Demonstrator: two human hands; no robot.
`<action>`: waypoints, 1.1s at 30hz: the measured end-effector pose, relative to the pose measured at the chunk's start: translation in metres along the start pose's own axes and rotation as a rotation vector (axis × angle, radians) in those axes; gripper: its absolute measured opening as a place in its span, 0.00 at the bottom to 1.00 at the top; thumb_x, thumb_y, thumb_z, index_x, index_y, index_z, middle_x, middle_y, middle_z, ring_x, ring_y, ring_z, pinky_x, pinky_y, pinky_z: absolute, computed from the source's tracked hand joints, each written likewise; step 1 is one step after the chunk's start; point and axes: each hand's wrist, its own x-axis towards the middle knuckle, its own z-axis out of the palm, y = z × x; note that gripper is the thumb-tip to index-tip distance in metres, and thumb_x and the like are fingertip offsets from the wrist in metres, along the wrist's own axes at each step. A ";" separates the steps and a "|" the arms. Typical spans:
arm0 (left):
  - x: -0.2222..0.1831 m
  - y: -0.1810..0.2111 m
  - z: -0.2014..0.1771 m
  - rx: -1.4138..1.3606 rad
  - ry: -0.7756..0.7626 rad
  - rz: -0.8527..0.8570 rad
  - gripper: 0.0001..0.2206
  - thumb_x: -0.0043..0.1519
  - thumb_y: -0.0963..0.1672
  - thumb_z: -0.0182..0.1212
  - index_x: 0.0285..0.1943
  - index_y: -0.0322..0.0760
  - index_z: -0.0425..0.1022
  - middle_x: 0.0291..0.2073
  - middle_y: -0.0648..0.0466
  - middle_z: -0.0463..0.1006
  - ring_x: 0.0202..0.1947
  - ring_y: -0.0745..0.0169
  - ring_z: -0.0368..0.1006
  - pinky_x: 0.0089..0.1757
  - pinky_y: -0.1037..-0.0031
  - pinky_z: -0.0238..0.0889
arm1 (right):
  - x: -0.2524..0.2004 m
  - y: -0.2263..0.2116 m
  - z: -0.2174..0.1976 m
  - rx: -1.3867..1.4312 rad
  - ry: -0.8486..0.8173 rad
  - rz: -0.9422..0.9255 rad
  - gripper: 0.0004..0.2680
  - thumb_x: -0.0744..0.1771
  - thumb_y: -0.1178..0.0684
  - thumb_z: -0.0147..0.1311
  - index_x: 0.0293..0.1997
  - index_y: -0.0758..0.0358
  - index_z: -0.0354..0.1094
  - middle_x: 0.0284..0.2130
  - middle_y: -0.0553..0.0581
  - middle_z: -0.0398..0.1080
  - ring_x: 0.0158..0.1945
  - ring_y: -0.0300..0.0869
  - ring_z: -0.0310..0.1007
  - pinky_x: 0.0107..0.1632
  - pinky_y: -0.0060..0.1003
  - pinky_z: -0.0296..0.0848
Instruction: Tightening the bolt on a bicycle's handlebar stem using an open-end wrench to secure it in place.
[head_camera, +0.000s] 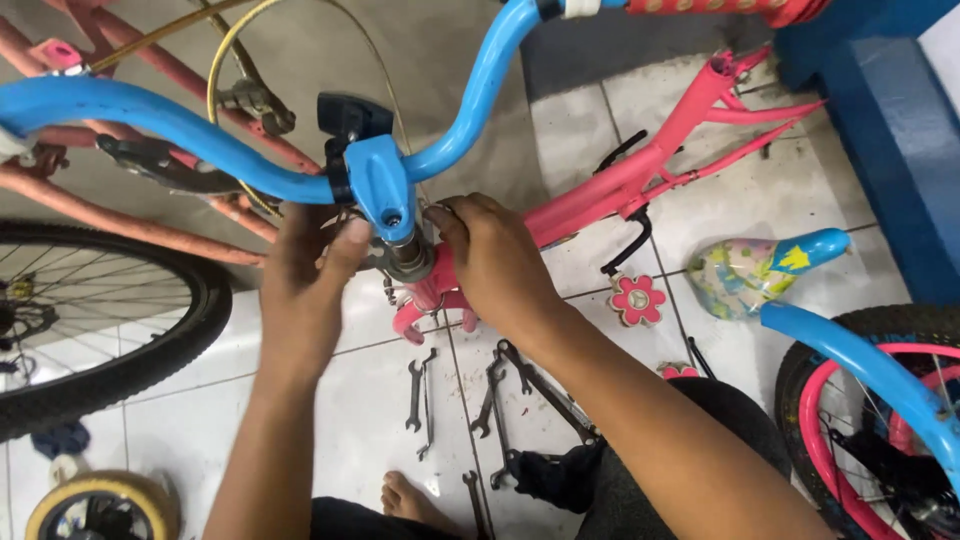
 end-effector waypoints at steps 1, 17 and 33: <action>0.000 -0.006 0.004 0.007 0.008 -0.010 0.36 0.64 0.52 0.60 0.74 0.22 0.55 0.63 0.27 0.66 0.63 0.21 0.64 0.54 0.38 0.64 | -0.001 -0.002 0.004 0.008 -0.012 0.001 0.10 0.72 0.50 0.49 0.43 0.65 0.75 0.28 0.62 0.75 0.36 0.54 0.80 0.37 0.45 0.78; 0.006 -0.008 0.022 0.150 0.054 -0.007 0.37 0.62 0.52 0.67 0.75 0.29 0.55 0.64 0.33 0.67 0.63 0.24 0.65 0.54 0.45 0.66 | 0.012 0.003 -0.002 1.376 -0.090 0.752 0.11 0.69 0.51 0.56 0.42 0.74 0.67 0.27 0.50 0.58 0.16 0.26 0.53 0.13 0.19 0.48; -0.011 -0.006 0.018 1.045 0.359 0.513 0.23 0.64 0.50 0.79 0.51 0.24 0.76 0.42 0.46 0.83 0.32 0.55 0.78 0.32 0.69 0.68 | 0.022 0.020 0.006 1.457 -0.286 0.748 0.10 0.70 0.51 0.53 0.36 0.71 0.68 0.25 0.53 0.67 0.16 0.26 0.51 0.14 0.23 0.42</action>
